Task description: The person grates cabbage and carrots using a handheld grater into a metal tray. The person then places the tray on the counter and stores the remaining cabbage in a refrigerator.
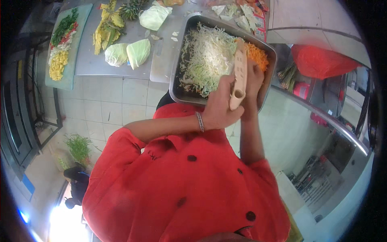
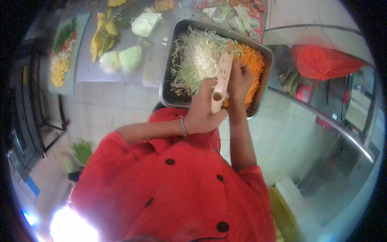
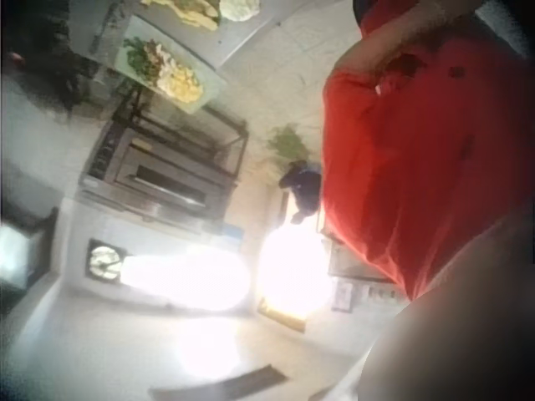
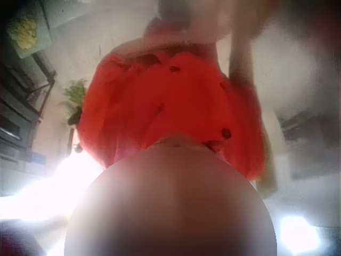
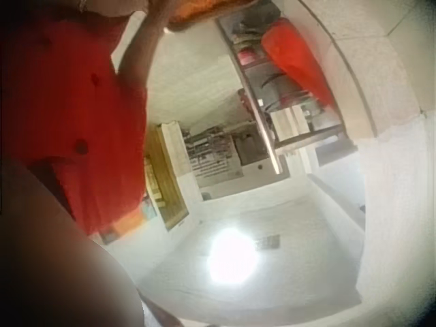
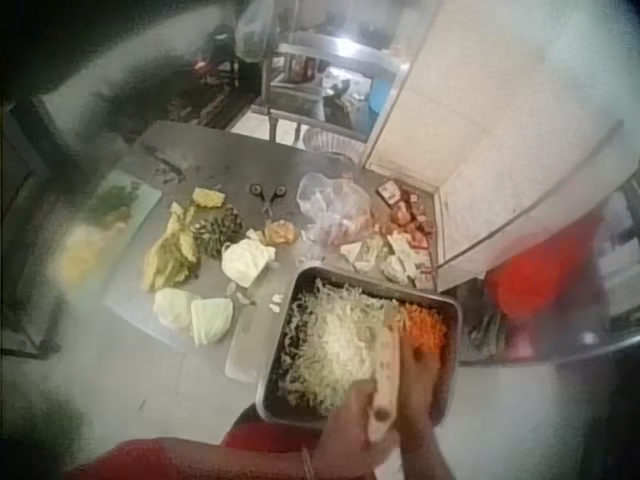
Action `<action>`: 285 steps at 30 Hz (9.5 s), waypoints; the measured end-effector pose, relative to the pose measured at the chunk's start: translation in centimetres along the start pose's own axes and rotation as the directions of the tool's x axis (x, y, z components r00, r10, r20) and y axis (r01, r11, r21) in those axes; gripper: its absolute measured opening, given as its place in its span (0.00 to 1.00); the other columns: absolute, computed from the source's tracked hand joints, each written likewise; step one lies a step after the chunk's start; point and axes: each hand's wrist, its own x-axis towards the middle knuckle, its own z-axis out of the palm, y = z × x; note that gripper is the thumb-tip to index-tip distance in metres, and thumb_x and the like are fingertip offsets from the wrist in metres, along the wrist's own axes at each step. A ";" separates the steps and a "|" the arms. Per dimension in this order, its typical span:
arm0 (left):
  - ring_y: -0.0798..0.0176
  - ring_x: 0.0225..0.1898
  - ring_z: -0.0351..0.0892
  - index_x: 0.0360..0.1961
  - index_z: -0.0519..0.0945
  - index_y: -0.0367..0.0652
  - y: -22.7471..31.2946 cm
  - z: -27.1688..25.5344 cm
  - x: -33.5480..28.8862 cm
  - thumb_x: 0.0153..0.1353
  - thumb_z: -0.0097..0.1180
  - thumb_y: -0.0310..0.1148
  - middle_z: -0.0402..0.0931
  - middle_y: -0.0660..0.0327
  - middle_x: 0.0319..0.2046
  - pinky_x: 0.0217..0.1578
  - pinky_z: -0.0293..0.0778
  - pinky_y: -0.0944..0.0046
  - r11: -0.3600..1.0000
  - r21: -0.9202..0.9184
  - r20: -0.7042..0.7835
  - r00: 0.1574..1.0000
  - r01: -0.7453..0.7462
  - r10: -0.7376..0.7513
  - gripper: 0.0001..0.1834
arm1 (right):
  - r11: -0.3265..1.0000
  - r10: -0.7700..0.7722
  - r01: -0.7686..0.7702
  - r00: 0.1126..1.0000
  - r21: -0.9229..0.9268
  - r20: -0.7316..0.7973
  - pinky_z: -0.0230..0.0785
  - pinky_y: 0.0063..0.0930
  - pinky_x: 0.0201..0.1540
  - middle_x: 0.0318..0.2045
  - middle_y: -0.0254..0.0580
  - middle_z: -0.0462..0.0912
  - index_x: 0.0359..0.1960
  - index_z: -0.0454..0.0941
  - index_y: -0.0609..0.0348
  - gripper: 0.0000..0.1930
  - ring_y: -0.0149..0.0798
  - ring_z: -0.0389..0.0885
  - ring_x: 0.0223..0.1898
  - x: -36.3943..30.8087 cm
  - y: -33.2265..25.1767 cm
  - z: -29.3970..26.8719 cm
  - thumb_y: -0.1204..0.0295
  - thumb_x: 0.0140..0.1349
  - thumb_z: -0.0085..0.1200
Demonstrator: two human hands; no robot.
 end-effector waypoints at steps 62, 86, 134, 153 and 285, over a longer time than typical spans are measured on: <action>0.30 0.45 0.77 0.59 0.55 0.35 -1.3 1.0 1.9 0.49 0.60 0.26 0.73 0.36 0.47 0.45 0.74 0.42 1.000 0.017 0.011 1.000 0.025 -0.025 0.37 | 0.998 -0.049 0.052 0.996 0.037 -0.076 0.70 0.24 0.33 0.31 0.39 0.77 0.37 0.71 0.63 0.10 0.29 0.75 0.31 1.3 1.8 0.0 0.72 0.63 0.59; 0.30 0.45 0.76 0.59 0.56 0.34 -1.0 1.3 -0.5 0.48 0.62 0.28 0.71 0.37 0.45 0.44 0.74 0.42 0.998 0.060 0.010 1.000 -0.023 0.023 0.39 | 0.926 0.117 -0.114 0.993 0.361 0.014 0.69 0.25 0.25 0.25 0.37 0.77 0.36 0.70 0.59 0.07 0.30 0.75 0.23 2.3 4.7 -0.2 0.71 0.65 0.56; 0.57 0.44 0.78 0.45 0.78 0.32 -0.9 -16.0 -0.1 0.55 0.55 0.17 0.77 0.50 0.47 0.45 0.75 0.60 0.424 0.880 -0.050 0.847 -0.213 0.529 0.14 | 0.923 -0.217 0.331 0.867 -0.194 0.448 0.71 0.34 0.57 0.56 0.50 0.81 0.60 0.76 0.60 0.30 0.42 0.78 0.58 24.2 1.3 0.5 0.52 0.63 0.60; 0.47 0.70 0.60 0.67 0.62 0.31 5.1 -24.2 -12.0 0.45 0.55 0.33 0.66 0.49 0.65 0.73 0.52 0.42 0.490 -0.480 -0.799 0.593 -0.727 0.097 0.44 | 0.069 -0.411 0.983 0.181 -0.168 0.894 0.62 0.54 0.67 0.68 0.54 0.66 0.71 0.64 0.36 0.47 0.57 0.68 0.66 3.3 -12.3 22.5 0.57 0.46 0.72; 0.42 0.45 0.82 0.65 0.66 0.35 2.8 -4.9 -2.1 0.55 0.55 0.29 0.80 0.44 0.42 0.48 0.76 0.54 0.974 0.191 0.235 0.969 -0.120 0.073 0.34 | 0.867 -0.497 0.494 0.866 -0.066 -0.051 0.73 0.34 0.50 0.44 0.49 0.83 0.45 0.81 0.61 0.23 0.43 0.81 0.47 -5.0 -0.9 -5.9 0.72 0.46 0.75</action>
